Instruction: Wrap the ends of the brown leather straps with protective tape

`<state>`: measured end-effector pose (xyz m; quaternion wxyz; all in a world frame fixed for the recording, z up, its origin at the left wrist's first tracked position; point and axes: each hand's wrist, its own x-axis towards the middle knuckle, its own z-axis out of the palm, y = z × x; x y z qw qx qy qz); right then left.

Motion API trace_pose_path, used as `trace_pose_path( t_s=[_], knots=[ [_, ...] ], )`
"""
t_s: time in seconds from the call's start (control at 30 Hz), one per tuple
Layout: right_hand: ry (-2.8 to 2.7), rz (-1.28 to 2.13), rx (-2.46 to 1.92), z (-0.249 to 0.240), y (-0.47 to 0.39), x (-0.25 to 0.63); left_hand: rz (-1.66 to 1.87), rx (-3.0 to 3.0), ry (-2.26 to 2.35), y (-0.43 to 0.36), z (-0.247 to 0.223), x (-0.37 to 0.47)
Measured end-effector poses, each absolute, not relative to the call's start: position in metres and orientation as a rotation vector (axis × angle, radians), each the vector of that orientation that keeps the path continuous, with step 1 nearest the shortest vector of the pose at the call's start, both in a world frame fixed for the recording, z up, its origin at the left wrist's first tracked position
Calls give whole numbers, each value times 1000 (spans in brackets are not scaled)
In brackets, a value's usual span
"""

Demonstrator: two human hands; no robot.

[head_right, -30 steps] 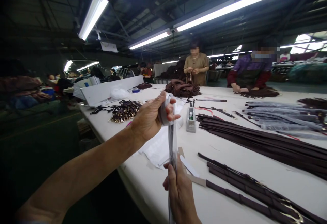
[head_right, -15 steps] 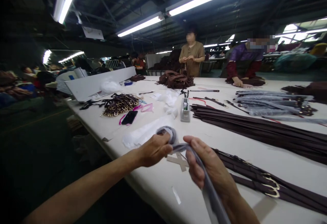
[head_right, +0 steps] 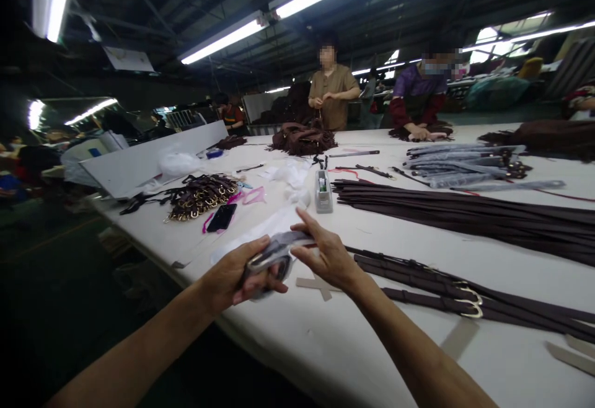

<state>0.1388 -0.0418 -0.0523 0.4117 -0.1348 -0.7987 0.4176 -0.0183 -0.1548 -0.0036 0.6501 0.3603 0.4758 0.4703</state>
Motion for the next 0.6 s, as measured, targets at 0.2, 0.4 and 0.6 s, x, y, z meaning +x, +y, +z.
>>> trace_pose_path(
  t_s=[0.2,0.4,0.6],
  knots=[
    [-1955,1210,-575,-81,-61,132,1224,604,918,-157,12,-15],
    [-1676,1641,-692,-95,-112,127,1492,600,848,-143,7,-1],
    [-1172,2135,-682,-95,-130,124,1551,936,1037,-135,-28,20]
  ],
)
